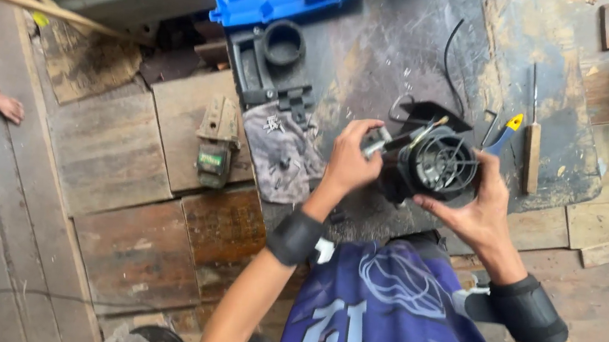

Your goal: The recorder cleans and reassembles a mechanical pump or blower assembly using brushes and manual manipulation.

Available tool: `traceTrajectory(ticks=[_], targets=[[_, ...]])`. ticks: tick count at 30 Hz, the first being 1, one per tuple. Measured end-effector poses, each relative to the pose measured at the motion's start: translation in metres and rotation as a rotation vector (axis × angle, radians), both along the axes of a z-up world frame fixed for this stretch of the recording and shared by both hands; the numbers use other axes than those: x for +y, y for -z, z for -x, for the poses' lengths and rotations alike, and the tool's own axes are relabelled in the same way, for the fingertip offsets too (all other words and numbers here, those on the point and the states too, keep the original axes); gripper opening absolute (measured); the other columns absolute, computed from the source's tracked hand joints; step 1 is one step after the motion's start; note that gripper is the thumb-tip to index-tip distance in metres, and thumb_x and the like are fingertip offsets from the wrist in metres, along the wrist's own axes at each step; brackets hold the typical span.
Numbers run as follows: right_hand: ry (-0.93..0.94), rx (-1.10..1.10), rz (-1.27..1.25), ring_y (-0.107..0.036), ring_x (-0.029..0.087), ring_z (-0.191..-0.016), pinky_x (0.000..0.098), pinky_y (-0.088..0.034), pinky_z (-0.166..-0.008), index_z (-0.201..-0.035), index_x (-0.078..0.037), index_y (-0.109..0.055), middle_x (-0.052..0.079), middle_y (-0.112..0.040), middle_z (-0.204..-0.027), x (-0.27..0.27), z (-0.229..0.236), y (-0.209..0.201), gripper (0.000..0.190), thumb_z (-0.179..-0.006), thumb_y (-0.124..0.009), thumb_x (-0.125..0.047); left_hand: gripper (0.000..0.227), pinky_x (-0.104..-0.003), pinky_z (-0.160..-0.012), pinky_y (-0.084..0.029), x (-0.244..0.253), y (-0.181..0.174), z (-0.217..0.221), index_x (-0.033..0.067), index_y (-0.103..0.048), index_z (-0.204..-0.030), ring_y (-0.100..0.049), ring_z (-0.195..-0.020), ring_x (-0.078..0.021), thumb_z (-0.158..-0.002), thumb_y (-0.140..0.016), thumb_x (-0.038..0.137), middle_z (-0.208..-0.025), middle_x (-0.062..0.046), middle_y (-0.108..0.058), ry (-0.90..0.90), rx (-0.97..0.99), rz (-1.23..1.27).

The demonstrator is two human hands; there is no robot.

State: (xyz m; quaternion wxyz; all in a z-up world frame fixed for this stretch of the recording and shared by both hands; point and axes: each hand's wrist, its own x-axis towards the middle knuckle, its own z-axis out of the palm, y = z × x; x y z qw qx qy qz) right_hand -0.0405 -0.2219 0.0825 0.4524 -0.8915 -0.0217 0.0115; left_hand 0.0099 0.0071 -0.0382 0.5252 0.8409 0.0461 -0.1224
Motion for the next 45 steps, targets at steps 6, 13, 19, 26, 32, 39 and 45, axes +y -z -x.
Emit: traceTrajectory(ticks=[6, 13, 19, 26, 32, 39, 45], targets=[[-0.062, -0.031, -0.101, -0.066, 0.027, -0.115, 0.0385, -0.052, -0.100, -0.139, 0.004, -0.048, 0.020, -0.064, -0.123, -0.025, 0.004, 0.014, 0.091, -0.065, -0.092, -0.026, 0.097, -0.048, -0.122, -0.038, -0.015, -0.154, 0.012, 0.0006, -0.042, -0.152, -0.050, -0.143, -0.0394, -0.071, -0.085, 0.034, -0.153, -0.022, -0.048, 0.402, -0.454, 0.159], [-0.312, 0.105, -0.309, -0.068, 0.025, -0.112, 0.0346, -0.053, -0.098, -0.133, 0.003, -0.058, 0.018, -0.067, -0.122, -0.071, -0.035, 0.010, 0.066, -0.073, -0.080, -0.014, 0.091, -0.047, -0.124, -0.043, -0.057, -0.129, 0.018, 0.0026, -0.054, -0.139, -0.052, -0.144, -0.0391, -0.063, -0.095, 0.027, -0.148, -0.019, -0.056, 0.222, -0.361, -0.051], [-0.225, 0.261, -0.081, -0.073, 0.021, -0.099, 0.0333, -0.057, -0.085, -0.115, 0.001, -0.068, 0.012, -0.073, -0.105, -0.115, -0.049, 0.067, 0.038, -0.083, -0.080, -0.015, 0.082, -0.046, -0.125, -0.045, -0.053, -0.131, 0.018, 0.0034, -0.059, -0.134, -0.054, -0.146, -0.0381, -0.062, -0.094, 0.019, -0.145, -0.017, -0.061, 0.184, -0.317, 0.034], [-0.511, 0.150, -0.148, -0.070, 0.028, -0.093, 0.0361, -0.056, -0.083, -0.122, 0.002, -0.061, 0.017, -0.069, -0.108, -0.082, -0.078, 0.025, 0.068, -0.065, -0.088, -0.025, 0.087, -0.047, -0.129, -0.041, -0.059, -0.121, 0.020, 0.0066, -0.059, -0.137, -0.053, -0.148, -0.0367, -0.058, -0.095, 0.019, -0.147, -0.012, -0.062, 0.167, -0.303, 0.045], [-0.600, 0.034, -0.101, -0.067, 0.041, -0.105, 0.0429, -0.055, -0.088, -0.128, 0.006, -0.052, 0.024, -0.064, -0.117, -0.064, -0.069, 0.041, 0.100, -0.047, -0.096, -0.034, 0.094, -0.046, -0.126, -0.041, -0.057, -0.098, 0.027, 0.0098, -0.053, -0.141, -0.052, -0.148, -0.0352, -0.061, -0.097, 0.031, -0.150, -0.010, -0.057, 0.144, -0.442, 0.073], [-0.598, 0.066, -0.061, -0.067, 0.041, -0.099, 0.0441, -0.055, -0.083, -0.117, 0.005, -0.057, 0.023, -0.066, -0.108, -0.063, -0.064, 0.046, 0.082, -0.049, -0.092, -0.025, 0.095, -0.045, -0.125, -0.043, -0.059, -0.080, 0.029, 0.0114, -0.054, -0.140, -0.054, -0.145, -0.0329, -0.061, -0.098, 0.040, -0.148, -0.009, -0.058, 0.113, -0.491, 0.104], [-0.593, 0.239, 0.026, -0.070, 0.037, -0.097, 0.0398, -0.056, -0.084, -0.119, 0.005, -0.060, 0.021, -0.067, -0.105, -0.082, -0.068, 0.047, 0.073, -0.056, -0.088, -0.017, 0.093, -0.044, -0.125, -0.043, -0.059, -0.085, 0.028, 0.0092, -0.055, -0.141, -0.053, -0.147, -0.0316, -0.063, -0.099, 0.037, -0.149, -0.010, -0.057, 0.123, -0.506, 0.122]])
